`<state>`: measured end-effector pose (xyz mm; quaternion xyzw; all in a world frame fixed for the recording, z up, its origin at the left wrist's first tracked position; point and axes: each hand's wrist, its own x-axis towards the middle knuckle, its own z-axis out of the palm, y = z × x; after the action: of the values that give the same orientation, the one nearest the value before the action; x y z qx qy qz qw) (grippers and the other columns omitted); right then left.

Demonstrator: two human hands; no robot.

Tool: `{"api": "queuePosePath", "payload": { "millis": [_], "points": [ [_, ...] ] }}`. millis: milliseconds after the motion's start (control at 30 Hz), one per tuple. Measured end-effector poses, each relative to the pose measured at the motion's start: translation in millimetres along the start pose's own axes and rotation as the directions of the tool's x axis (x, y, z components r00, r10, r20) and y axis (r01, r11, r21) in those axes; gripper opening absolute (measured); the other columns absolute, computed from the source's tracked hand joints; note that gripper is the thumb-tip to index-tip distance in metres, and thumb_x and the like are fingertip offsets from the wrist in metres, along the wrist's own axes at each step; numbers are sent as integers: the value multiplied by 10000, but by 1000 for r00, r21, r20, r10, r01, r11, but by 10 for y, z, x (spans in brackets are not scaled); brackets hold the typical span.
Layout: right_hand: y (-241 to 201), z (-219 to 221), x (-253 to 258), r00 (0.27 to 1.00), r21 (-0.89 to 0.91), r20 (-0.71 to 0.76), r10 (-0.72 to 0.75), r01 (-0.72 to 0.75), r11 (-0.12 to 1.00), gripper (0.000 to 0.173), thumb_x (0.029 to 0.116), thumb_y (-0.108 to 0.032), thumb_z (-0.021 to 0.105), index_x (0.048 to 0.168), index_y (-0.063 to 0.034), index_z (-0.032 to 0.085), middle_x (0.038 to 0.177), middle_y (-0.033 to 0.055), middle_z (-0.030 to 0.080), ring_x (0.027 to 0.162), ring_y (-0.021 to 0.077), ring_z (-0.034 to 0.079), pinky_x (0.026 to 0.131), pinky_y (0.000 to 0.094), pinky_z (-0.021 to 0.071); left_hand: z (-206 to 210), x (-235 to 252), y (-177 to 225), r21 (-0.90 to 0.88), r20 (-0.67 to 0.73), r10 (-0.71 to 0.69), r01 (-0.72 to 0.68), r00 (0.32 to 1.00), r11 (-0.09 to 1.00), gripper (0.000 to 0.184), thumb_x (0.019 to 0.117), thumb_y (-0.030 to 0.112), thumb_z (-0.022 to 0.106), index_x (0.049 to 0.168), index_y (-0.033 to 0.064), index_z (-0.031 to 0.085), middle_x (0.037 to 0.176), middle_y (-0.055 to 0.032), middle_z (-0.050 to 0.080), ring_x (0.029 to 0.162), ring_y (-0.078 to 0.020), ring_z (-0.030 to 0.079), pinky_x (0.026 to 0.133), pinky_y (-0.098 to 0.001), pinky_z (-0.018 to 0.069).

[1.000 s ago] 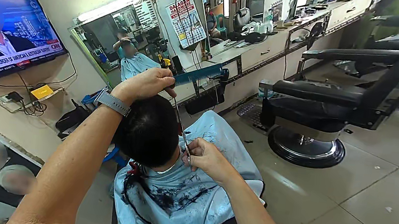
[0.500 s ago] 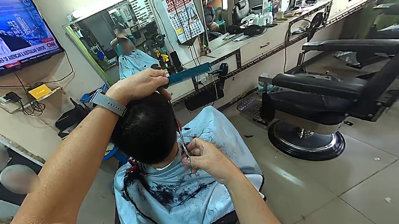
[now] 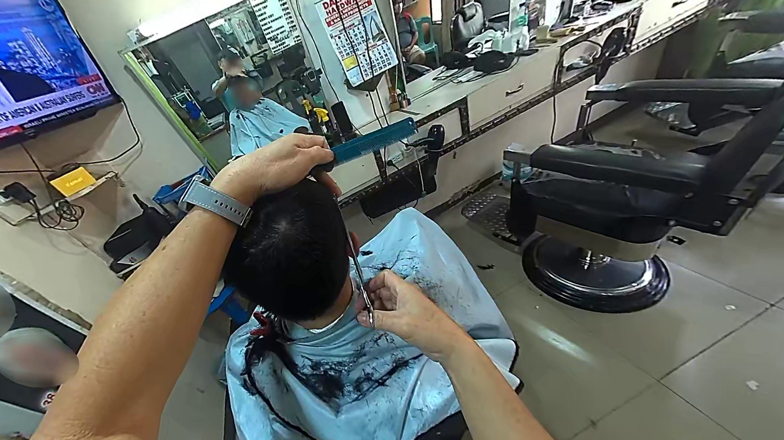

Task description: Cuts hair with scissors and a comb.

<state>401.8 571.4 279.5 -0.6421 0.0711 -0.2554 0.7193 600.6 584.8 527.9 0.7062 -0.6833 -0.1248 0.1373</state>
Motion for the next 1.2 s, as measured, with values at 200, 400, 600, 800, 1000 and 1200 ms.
{"api": "queuePosePath", "payload": {
  "millis": [200, 400, 600, 800, 1000, 1200],
  "points": [
    [16, 53, 0, 999, -26, -49, 13, -14, 1000, 389, 899, -115, 766, 1197, -16, 536, 989, 79, 707, 829, 143, 714, 736, 280, 607, 2, -11, 0, -17, -20, -2, 2, 1000, 1000, 378, 1107, 262, 320, 1009, 118, 655, 963, -18, 795, 906, -111, 744, 832, -347, 552],
    [-1, 86, 3, 997, -136, -80, 16, -27, 990, 431, 901, -177, 766, 1234, -24, 538, 1039, 70, 702, 884, 126, 710, 799, 286, 603, 7, -48, 35, -69, -27, 21, -22, 999, 997, 383, 1108, 248, 317, 991, 99, 649, 945, -42, 796, 888, -123, 748, 809, -338, 555],
    [10, 117, 1, 995, -160, -101, -15, -1, 987, 484, 862, -207, 786, 1240, -34, 537, 1050, 56, 686, 897, 109, 687, 827, 282, 583, -6, -43, 9, -72, -37, 55, -58, 998, 996, 379, 1097, 249, 320, 988, 109, 654, 929, -29, 795, 871, -114, 741, 792, -334, 547],
    [-15, 154, 0, 989, -167, -146, 5, -29, 986, 405, 896, -179, 770, 1214, -38, 562, 1018, 56, 720, 864, 119, 721, 775, 280, 612, -13, -46, 7, -124, -42, 64, -69, 997, 990, 384, 1101, 246, 310, 996, 97, 647, 951, -61, 791, 873, -150, 752, 772, -346, 569],
    [-21, 186, 13, 984, -241, -176, -2, -41, 970, 456, 887, -225, 779, 1247, -50, 560, 1058, 43, 710, 907, 96, 708, 831, 272, 597, -24, -47, -10, -133, -54, 89, -95, 995, 987, 382, 1095, 240, 312, 986, 89, 646, 935, -69, 789, 882, -153, 748, 788, -347, 560],
    [-39, 236, 15, 980, -272, -194, -36, -18, 962, 485, 869, -241, 784, 1255, -55, 556, 1063, 33, 702, 897, 84, 699, 825, 262, 590, -36, -57, 8, -123, -72, 126, -134, 989, 983, 392, 1092, 232, 305, 958, 94, 646, 929, -60, 789, 902, -144, 743, 819, -354, 552]
  ]
}}
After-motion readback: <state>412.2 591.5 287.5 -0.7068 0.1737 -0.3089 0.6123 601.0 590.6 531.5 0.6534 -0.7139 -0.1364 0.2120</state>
